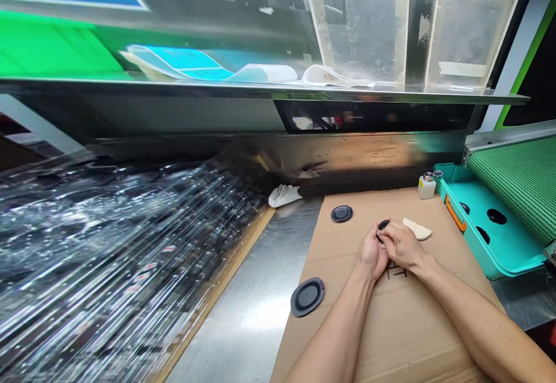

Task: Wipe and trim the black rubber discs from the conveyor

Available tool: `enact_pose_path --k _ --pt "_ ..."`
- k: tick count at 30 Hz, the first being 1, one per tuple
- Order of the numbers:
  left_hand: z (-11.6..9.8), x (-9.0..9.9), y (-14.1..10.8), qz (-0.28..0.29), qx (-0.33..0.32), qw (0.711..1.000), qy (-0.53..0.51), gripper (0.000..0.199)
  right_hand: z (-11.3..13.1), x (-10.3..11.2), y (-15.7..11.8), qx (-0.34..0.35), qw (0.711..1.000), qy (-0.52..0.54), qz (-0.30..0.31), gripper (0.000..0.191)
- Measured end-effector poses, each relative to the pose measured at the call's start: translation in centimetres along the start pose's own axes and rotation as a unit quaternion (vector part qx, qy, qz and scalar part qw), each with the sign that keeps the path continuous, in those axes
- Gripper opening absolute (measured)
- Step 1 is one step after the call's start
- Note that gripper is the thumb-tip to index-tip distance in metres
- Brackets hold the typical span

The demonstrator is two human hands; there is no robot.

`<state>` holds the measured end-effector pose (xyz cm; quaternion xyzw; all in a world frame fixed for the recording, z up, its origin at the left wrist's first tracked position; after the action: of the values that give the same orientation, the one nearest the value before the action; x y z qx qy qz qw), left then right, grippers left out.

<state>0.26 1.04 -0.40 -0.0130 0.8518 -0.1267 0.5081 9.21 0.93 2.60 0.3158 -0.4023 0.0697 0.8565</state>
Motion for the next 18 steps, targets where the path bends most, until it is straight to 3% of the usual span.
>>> enact_pose_path --k 2,5,9,11,18 --pt "0.0 0.0 0.0 0.002 0.004 1.000 0.002 0.035 -0.5 0.4 -0.2 -0.012 1.000 -0.021 0.007 0.016" --pt "0.3 0.0 0.2 0.011 -0.009 1.000 -0.002 0.034 -1.1 0.6 -0.3 -0.070 0.995 -0.063 -0.035 0.018" --pt "0.4 0.0 0.2 0.000 -0.007 1.000 0.001 0.034 -0.6 -0.2 0.0 -0.041 0.998 -0.043 -0.027 0.018" --pt "0.0 0.0 0.1 -0.002 -0.005 1.000 -0.007 0.034 -1.1 0.2 0.1 -0.063 0.995 -0.058 -0.046 0.019" --pt "-1.4 0.0 0.1 -0.027 0.009 1.000 -0.005 0.035 -5.0 6.0 0.0 -0.178 0.965 -0.043 -0.188 0.028"
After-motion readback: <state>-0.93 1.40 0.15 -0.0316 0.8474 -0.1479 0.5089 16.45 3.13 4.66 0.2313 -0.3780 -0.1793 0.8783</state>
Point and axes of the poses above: each hand's wrist, its own y-axis towards the middle knuckle, its own x-axis out of the back of the hand, z = x × y, the point moved 3 cm from there along y, towards the middle knuckle, and after that the axes turned 4 degrees about -x, right-handed, at the moved point
